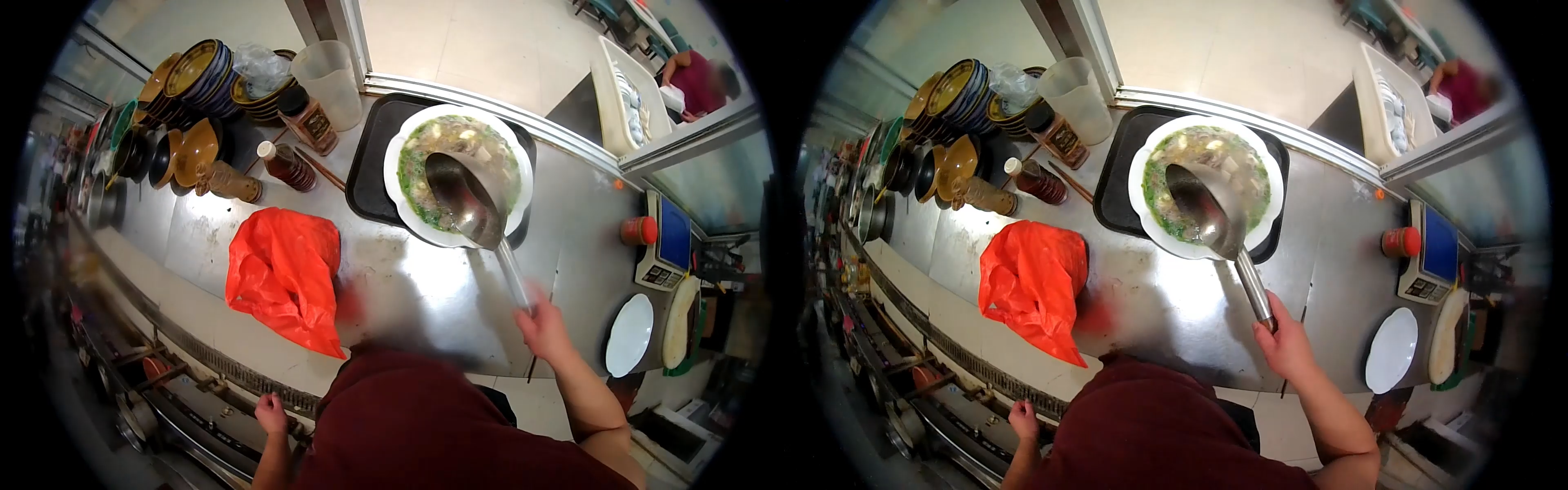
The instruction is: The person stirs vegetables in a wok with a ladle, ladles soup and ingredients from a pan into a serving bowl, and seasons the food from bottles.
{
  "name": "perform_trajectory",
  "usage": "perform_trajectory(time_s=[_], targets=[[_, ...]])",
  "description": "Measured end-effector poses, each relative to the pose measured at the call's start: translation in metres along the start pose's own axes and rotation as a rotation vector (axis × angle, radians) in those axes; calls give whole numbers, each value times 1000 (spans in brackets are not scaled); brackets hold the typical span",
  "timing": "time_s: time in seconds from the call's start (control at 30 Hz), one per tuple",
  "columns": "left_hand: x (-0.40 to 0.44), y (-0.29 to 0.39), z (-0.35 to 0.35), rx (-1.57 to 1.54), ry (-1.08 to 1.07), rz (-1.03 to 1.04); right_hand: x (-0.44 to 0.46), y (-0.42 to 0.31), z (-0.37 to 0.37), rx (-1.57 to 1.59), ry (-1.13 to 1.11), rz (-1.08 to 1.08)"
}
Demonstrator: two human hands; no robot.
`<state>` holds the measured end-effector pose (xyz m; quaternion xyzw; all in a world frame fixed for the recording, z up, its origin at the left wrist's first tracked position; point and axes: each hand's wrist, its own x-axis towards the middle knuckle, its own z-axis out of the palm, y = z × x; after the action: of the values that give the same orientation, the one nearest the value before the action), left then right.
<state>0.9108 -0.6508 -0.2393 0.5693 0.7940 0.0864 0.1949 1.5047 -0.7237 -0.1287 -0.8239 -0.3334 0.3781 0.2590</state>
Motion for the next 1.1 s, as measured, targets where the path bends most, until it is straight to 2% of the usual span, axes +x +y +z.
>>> perform_trajectory(time_s=[0.07,0.1,0.17,0.27,0.5,0.7,0.97,1.1], targets=[[0,7,-1,48,-4,30,1,-13,-3,223,-49,122],[1,10,-1,47,-1,27,3,-15,-4,221,-52,120],[4,16,0,-6,-7,29,5,-18,-8,475,-104,192],[6,24,-1,8,-30,23,8,-21,-14,560,-160,222],[0,17,4,-40,-23,-25,2,-30,-19,614,-200,241],[-12,-6,8,-25,39,32,-22,-69,-30,590,-223,164],[-65,-48,-6,-85,71,-103,-45,-145,-21,569,-439,124],[-101,-99,-5,-72,65,-170,-68,-187,2,528,-557,107]])
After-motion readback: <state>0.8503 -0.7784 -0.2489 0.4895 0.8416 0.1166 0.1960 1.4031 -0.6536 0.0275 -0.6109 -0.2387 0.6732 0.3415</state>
